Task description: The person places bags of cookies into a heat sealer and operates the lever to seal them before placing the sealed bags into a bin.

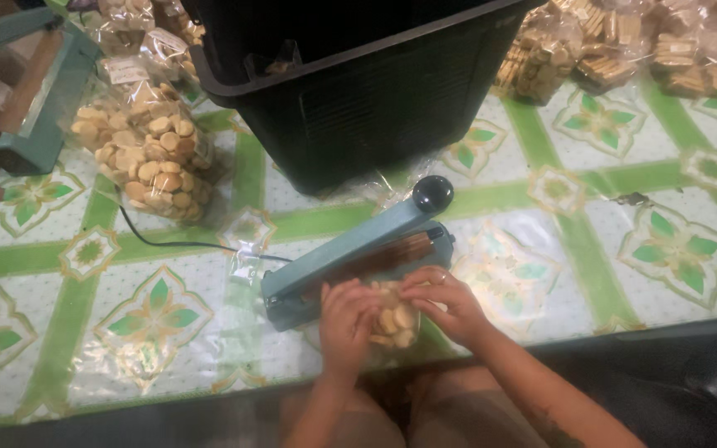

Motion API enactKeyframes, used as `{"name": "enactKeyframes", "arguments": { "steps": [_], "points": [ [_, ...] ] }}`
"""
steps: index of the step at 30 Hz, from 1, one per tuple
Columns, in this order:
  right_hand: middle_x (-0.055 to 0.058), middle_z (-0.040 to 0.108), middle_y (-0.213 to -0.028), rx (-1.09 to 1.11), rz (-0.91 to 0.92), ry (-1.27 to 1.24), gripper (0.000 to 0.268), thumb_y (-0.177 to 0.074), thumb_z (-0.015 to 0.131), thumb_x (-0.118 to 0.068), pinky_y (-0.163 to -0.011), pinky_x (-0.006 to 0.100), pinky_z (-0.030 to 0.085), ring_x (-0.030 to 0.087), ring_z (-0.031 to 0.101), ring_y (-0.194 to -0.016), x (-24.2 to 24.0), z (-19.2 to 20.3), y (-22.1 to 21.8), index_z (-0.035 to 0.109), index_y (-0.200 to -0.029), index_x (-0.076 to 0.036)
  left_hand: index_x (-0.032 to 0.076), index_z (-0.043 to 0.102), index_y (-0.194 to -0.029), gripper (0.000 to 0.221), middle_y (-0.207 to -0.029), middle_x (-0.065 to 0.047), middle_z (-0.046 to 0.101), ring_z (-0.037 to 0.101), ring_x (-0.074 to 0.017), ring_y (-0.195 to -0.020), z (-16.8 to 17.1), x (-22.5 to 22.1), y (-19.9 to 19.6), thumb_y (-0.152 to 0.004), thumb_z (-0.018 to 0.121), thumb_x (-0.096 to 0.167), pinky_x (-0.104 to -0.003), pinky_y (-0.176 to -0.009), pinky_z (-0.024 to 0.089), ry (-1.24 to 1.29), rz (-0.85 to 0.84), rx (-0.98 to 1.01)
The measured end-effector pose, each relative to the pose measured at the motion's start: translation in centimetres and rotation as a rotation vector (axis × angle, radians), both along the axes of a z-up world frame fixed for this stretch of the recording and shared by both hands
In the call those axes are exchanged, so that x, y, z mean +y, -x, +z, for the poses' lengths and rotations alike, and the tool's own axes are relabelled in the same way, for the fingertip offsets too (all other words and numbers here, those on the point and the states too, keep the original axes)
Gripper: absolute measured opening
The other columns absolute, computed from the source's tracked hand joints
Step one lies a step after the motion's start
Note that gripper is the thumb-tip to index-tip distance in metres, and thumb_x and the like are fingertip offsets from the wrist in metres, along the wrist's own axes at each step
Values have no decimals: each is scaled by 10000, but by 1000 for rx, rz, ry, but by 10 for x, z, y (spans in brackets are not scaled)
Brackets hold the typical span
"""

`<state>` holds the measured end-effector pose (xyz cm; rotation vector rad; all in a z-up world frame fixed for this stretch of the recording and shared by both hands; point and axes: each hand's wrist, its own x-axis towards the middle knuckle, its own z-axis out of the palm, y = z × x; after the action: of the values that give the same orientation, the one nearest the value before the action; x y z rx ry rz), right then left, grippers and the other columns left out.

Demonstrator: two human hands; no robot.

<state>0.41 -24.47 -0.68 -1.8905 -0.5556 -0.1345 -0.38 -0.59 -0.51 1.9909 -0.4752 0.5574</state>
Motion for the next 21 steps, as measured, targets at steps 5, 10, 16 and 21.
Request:
{"name": "enactKeyframes", "arguments": {
  "steps": [5,10,16,21],
  "points": [
    [134,638,-1278,-135,44,-114,387,-770,757,-230,-1110,461,394,349,517,-1328,16,17,7,710,-1104,-40,108,688,-952,157,-1046,-61,689,637,-302,-1124,7,-19,6,-982,633,252,-571,-1188,330,100,106,5],
    [66,720,-1174,-115,-167,-23,122,-862,757,-160,-1105,445,459,308,609,-1283,24,22,14,750,-959,-86,116,688,-923,227,-1031,-79,671,605,-321,-1114,15,-20,5,-854,720,330,-586,-1152,291,51,33,-61],
    [50,714,-1058,-180,-169,5,127,-854,761,-141,-1106,432,443,284,638,-1158,28,15,11,794,-966,-90,171,698,-852,162,-962,-11,687,649,-257,-1076,5,-20,2,-821,812,283,-559,-1200,319,78,37,-4],
    [34,706,-1070,-127,-221,76,107,-863,752,-159,-1044,410,454,260,615,-1155,27,9,9,786,-949,-104,121,589,-1093,377,-1027,-30,691,638,-244,-1065,6,-22,1,-836,842,232,-521,-1216,309,155,99,68]
  ]
}}
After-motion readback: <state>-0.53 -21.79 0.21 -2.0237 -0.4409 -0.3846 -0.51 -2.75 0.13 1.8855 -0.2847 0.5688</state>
